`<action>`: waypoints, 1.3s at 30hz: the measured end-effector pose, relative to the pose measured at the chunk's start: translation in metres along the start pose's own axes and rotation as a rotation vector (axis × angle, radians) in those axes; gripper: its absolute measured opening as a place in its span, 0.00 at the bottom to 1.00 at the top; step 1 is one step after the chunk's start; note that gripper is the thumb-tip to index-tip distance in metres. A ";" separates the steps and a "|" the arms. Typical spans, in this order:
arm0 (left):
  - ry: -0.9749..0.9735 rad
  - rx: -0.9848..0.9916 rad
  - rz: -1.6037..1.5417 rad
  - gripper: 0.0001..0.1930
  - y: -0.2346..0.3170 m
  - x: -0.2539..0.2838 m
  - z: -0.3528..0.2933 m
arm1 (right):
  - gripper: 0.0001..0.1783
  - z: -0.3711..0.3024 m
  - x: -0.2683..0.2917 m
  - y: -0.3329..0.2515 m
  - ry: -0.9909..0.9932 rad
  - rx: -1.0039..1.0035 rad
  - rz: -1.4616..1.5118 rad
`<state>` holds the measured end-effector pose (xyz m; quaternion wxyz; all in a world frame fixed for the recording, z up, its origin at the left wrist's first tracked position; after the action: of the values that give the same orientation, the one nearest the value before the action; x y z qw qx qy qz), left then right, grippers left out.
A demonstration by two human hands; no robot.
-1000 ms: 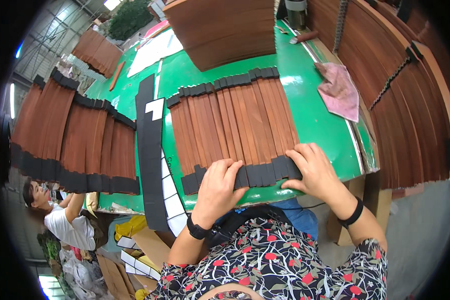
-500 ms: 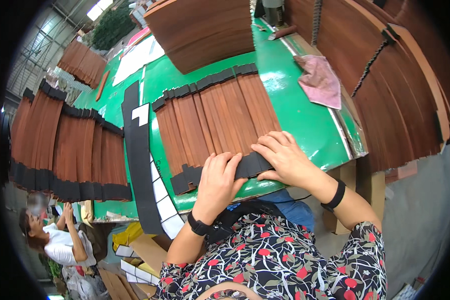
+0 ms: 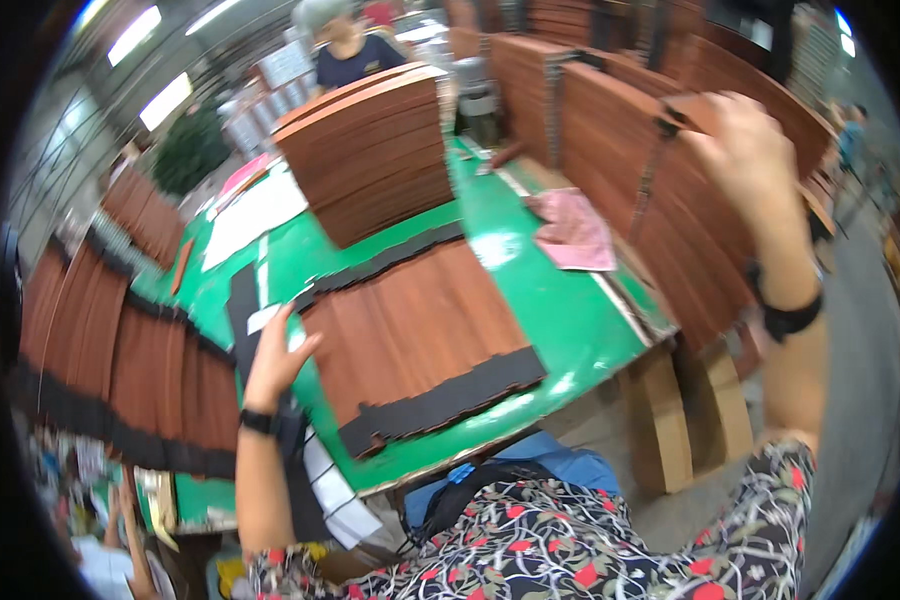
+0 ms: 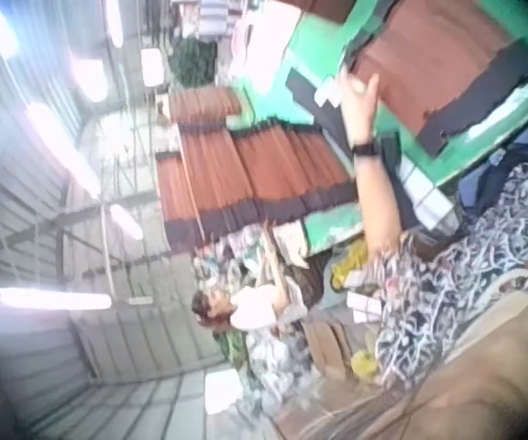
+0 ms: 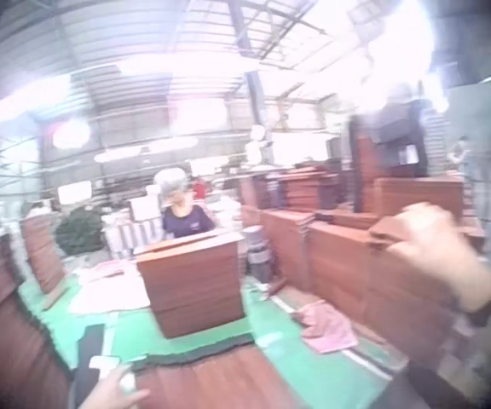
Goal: Applying adhesive strips to wooden slats and assembling them into larger panels in a warehouse setting.
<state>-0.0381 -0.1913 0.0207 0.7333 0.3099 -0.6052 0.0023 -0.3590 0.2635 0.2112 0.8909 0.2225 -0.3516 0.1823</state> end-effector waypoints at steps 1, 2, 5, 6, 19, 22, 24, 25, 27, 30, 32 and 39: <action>-0.003 0.010 0.015 0.39 -0.002 -0.009 0.021 | 0.28 -0.006 -0.015 0.039 -0.094 -0.059 -0.112; 0.001 0.023 0.036 0.40 0.003 -0.015 0.037 | 0.30 -0.010 -0.022 0.069 -0.212 -0.163 -0.069; -0.030 0.061 0.049 0.46 -0.005 -0.033 0.069 | 0.31 -0.019 -0.061 0.135 -0.477 -0.318 -0.028; -0.059 0.067 0.004 0.48 -0.006 -0.037 0.076 | 0.29 -0.024 -0.079 0.151 -0.459 -0.306 0.043; -0.119 0.069 -0.051 0.32 0.003 -0.025 0.107 | 0.28 -0.029 -0.058 0.115 -0.026 -0.197 -0.020; -0.132 0.119 -0.073 0.32 0.000 -0.022 0.104 | 0.26 -0.039 -0.019 0.017 -0.146 -0.081 0.472; -0.133 0.131 -0.064 0.33 -0.006 -0.024 0.095 | 0.28 -0.048 -0.007 -0.036 -0.208 0.023 0.609; -0.040 0.050 -0.059 0.33 -0.013 -0.036 0.101 | 0.29 -0.051 -0.009 -0.060 -0.284 0.025 0.735; 0.060 -0.053 -0.049 0.33 -0.009 -0.036 0.102 | 0.30 -0.065 -0.008 -0.089 -0.396 0.036 0.940; 0.031 -0.093 0.122 0.34 0.011 -0.030 0.108 | 0.32 -0.078 -0.021 -0.113 -0.493 0.050 1.110; -0.184 -0.039 0.150 0.34 0.021 -0.030 0.112 | 0.32 -0.084 -0.046 -0.120 -0.495 0.068 1.262; -0.055 -0.024 0.260 0.37 0.045 -0.015 0.088 | 0.35 -0.102 -0.063 -0.145 -0.635 0.439 1.209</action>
<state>-0.1372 -0.1897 0.0346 0.7137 0.2198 -0.6601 0.0814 -0.2768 0.1848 0.0612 0.4232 0.2053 -0.6108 0.6369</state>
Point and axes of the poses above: each hand's wrist, its own z-axis towards the middle knuckle, its own x-axis out of the back of the hand, y = z × x, the point moved 1 cm from there along z, towards the middle knuckle, and after that the axes turned 11 degrees about -y, right-handed, at the moved point
